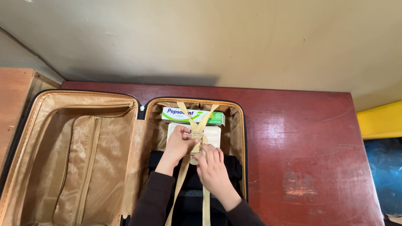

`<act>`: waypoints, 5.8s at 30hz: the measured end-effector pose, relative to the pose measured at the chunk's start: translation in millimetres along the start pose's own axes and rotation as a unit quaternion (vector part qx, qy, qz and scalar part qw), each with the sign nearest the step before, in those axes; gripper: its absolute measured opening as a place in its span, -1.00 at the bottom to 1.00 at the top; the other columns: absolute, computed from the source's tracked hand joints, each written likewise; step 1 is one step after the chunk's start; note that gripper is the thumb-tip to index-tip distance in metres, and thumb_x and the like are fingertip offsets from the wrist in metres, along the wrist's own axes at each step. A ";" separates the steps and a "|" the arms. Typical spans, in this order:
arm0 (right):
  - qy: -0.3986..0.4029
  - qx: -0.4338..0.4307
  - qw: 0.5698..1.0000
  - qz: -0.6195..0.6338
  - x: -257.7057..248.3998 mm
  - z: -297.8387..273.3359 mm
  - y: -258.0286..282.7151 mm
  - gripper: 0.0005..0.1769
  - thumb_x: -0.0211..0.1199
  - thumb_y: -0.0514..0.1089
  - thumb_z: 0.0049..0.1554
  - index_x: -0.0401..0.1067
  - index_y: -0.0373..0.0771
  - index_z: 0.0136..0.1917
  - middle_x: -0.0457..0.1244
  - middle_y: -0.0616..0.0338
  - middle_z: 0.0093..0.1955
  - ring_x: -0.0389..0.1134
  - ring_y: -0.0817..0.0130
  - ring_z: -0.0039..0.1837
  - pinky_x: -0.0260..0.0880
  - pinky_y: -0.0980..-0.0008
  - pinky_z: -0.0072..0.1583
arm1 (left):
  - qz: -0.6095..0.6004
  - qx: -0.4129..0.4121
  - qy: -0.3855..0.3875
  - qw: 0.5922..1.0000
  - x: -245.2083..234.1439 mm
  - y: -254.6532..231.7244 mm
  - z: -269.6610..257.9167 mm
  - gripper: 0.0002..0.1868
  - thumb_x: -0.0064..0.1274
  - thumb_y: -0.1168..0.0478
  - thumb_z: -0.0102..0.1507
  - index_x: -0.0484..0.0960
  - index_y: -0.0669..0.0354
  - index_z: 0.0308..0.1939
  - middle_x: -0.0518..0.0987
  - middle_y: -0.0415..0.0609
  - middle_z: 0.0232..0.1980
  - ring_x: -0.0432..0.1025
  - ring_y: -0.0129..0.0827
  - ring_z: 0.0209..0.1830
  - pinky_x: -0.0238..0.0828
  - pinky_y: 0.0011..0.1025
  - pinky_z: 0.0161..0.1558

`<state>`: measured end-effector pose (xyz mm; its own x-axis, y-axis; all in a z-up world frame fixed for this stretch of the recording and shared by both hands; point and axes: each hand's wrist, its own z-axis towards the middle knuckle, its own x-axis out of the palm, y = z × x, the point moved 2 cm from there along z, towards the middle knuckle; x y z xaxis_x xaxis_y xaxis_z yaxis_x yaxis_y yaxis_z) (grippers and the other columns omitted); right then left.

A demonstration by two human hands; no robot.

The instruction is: The person folds black pants and places them into an open suitcase. They then add a first-aid kit and a box of toothpaste, securing the items with the suitcase's internal straps. Finally, they unfold a white sweatshirt on the table.

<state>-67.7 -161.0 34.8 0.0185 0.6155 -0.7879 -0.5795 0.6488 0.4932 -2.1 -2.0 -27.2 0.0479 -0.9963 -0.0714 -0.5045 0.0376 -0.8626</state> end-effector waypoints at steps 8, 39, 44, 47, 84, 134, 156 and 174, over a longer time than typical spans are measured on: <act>-0.067 -0.063 0.996 0.017 3.9 -0.5 -8.3 -0.67 0.30 -0.39 -0.03 0.46 -0.29 0.05 0.30 0.09 0.16 0.32 0.07 0.37 0.29 0.00 0.35 | -0.026 -0.009 -0.006 1.000 0.5 -1.8 0.0 -0.55 0.27 0.31 0.19 0.39 0.32 0.05 0.66 0.01 -0.24 0.54 -0.45 -0.26 0.47 -0.50 -0.20; 0.007 0.238 0.943 0.233 22.4 59.1 -62.5 -0.72 0.35 -0.23 0.11 0.53 -0.31 0.11 0.27 0.15 0.05 0.42 0.38 -0.08 0.48 0.43 -0.05 | -0.246 0.035 0.046 0.968 24.2 25.5 -5.3 -0.57 -0.21 0.59 0.30 0.33 0.28 0.24 0.63 0.07 0.02 0.56 -0.40 -0.11 0.52 -0.47 -0.08; 0.005 0.122 0.978 0.167 9.8 61.0 -51.4 -0.59 0.45 -0.16 0.02 0.53 -0.37 0.12 0.25 0.04 0.06 0.35 0.14 0.09 0.44 0.27 0.04 | -0.268 0.039 0.058 0.961 23.2 22.2 -6.3 -0.50 -0.25 0.62 0.23 0.31 0.25 0.23 0.64 0.05 0.05 0.58 -0.42 -0.01 0.57 -0.48 0.01; 0.032 0.162 0.973 0.158 11.6 61.4 -50.8 -0.62 0.42 -0.16 0.04 0.53 -0.33 0.12 0.27 0.08 0.06 0.35 0.16 0.09 0.44 0.28 0.06 | -0.253 0.044 0.063 0.965 22.5 22.8 -7.4 -0.54 -0.19 0.58 0.29 0.32 0.24 0.25 0.64 0.05 0.04 0.56 -0.42 -0.04 0.54 -0.49 -0.02; -0.006 0.097 0.985 0.146 20.7 68.9 -51.7 -0.77 0.23 -0.31 0.17 0.54 -0.33 0.10 0.28 0.08 0.03 0.29 0.11 0.14 0.37 0.22 0.14 | -0.401 -0.016 0.040 0.915 21.4 30.4 -5.3 -0.58 -0.14 0.48 0.33 0.40 0.30 0.28 0.66 -0.01 -0.08 0.59 -0.46 -0.18 0.61 -0.46 -0.09; 0.082 0.263 0.946 0.170 -1.9 -119.8 32.7 -0.68 0.36 -0.24 0.06 0.44 -0.18 0.10 0.30 0.15 -0.15 0.39 0.20 -0.07 0.43 0.25 0.00 | 0.410 0.309 -0.099 0.852 -14.5 76.6 -206.6 -0.66 0.23 0.00 0.20 0.55 0.13 -0.14 0.59 -0.04 -0.23 0.53 -0.13 -0.26 0.47 -0.26 -0.30; -0.029 0.202 0.979 0.019 12.4 -171.9 82.4 -0.37 0.41 -0.16 -0.02 0.38 -0.26 0.33 0.23 -0.05 0.28 0.25 0.00 0.33 0.30 0.13 0.29 | 0.393 0.260 -0.014 0.882 -53.5 157.3 -255.3 -0.21 0.28 0.05 0.15 0.33 0.15 0.41 0.39 0.16 0.32 0.30 -0.01 0.26 0.22 -0.05 0.23; 0.085 0.439 0.806 0.387 37.6 -283.1 25.1 -0.70 0.39 -0.37 0.05 0.51 -0.26 0.08 0.33 0.28 -0.22 0.40 0.69 -0.14 0.44 0.63 -0.05 | 0.310 0.010 0.157 0.938 -85.7 215.3 -247.1 -0.52 0.27 0.17 0.20 0.41 -0.16 0.13 0.65 -0.23 -0.39 0.65 -0.50 -0.29 0.56 -0.47 -0.16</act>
<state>-312.2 -248.2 -86.8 -0.2272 0.9664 -0.1205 0.4378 0.2119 0.8738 -327.9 72.4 -83.1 -0.5074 -0.7557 -0.4140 -0.3348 0.6156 -0.7134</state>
